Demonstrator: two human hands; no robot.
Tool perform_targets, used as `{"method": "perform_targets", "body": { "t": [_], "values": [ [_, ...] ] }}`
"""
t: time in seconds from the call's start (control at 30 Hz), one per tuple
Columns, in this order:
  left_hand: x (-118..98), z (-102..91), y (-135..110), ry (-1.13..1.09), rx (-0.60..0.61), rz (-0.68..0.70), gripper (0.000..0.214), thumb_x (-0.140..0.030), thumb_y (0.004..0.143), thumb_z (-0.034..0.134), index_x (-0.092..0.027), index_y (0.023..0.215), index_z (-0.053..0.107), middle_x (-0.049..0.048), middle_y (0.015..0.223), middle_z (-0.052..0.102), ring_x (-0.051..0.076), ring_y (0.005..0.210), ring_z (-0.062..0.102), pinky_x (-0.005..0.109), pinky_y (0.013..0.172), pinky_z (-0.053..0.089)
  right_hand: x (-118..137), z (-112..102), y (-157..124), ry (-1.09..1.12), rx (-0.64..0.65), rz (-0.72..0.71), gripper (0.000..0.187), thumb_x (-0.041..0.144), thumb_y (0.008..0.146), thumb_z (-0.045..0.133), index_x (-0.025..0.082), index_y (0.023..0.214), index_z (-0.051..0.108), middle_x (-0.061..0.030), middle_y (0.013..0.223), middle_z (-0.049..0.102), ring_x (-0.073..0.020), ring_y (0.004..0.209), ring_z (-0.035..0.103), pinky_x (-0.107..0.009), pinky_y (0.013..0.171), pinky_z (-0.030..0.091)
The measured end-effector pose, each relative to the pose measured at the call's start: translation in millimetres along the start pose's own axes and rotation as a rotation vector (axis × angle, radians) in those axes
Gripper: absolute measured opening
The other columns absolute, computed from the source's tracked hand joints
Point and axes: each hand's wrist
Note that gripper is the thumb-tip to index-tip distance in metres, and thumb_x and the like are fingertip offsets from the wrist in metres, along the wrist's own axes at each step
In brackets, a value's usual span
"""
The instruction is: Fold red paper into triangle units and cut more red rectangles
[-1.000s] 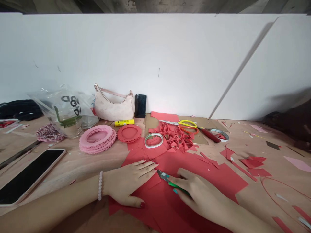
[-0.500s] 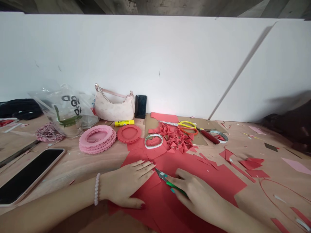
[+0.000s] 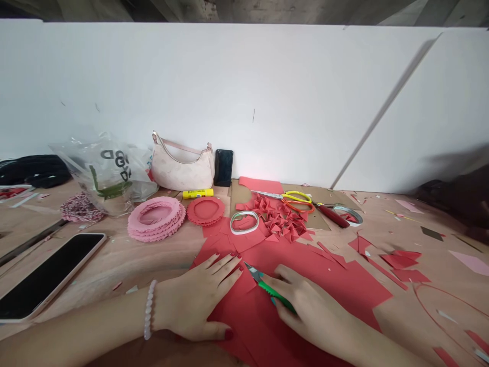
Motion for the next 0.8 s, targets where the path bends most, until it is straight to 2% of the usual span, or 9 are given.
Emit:
{"method": "perform_targets", "body": {
  "t": [0.07, 0.37, 0.6, 0.7, 0.8],
  "values": [
    [0, -0.5, 0, -0.006, 0.005, 0.003, 0.083, -0.054, 0.075, 0.048, -0.010, 0.139, 0.016, 0.0159, 0.143, 0.007, 0.033, 0.131, 0.009, 0.048, 0.106, 0.015, -1, 0, -2, -0.006, 0.006, -0.003, 0.034, 0.013, 0.078, 0.042, 0.024, 0.108, 0.053, -0.0066, 0.091, 0.053, -0.0207, 0.079, 0.057, -0.031, 0.065, 0.048],
    [0, 0.8, 0, -0.003, 0.006, 0.000, 0.085, -0.053, 0.076, 0.048, -0.007, 0.138, 0.014, 0.0182, 0.142, 0.007, 0.034, 0.131, 0.009, 0.049, 0.106, 0.016, -1, 3, 9, -0.017, -0.038, -0.040, 0.039, 0.013, 0.079, 0.042, 0.025, 0.116, 0.051, -0.0083, 0.095, 0.054, -0.0216, 0.083, 0.057, -0.032, 0.069, 0.048],
    [0, -2.3, 1, 0.061, -0.016, 0.036, 0.083, -0.058, 0.077, 0.044, -0.005, 0.136, 0.022, 0.0213, 0.141, 0.016, 0.035, 0.129, 0.017, 0.047, 0.104, 0.020, -12, 3, 3, -0.036, -0.027, 0.026, 0.042, 0.014, 0.080, 0.041, 0.026, 0.119, 0.049, -0.0078, 0.092, 0.055, -0.0211, 0.077, 0.058, -0.032, 0.063, 0.048],
    [2, -8.3, 8, 0.111, -0.102, 0.054, 0.061, -0.050, 0.082, 0.042, -0.011, 0.127, 0.038, 0.0177, 0.137, 0.031, 0.033, 0.123, 0.032, 0.044, 0.099, 0.029, -19, 1, 1, -0.048, -0.055, 0.022, 0.038, 0.016, 0.081, 0.040, 0.025, 0.116, 0.052, -0.0071, 0.090, 0.056, -0.0206, 0.077, 0.058, -0.030, 0.064, 0.047],
    [5, -14.3, 17, 0.132, -0.172, 0.030, 0.028, -0.033, 0.085, 0.045, -0.018, 0.108, 0.051, 0.0088, 0.120, 0.049, 0.024, 0.105, 0.048, 0.037, 0.088, 0.037, -26, -4, 0, -0.074, -0.084, 0.028, 0.039, 0.014, 0.079, 0.041, 0.025, 0.113, 0.054, -0.0070, 0.091, 0.059, -0.0211, 0.081, 0.058, -0.031, 0.068, 0.046]
  ]
}}
Point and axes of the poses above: each hand's wrist, its own y-axis towards the middle knuckle, its own z-axis out of the palm, x = y × z
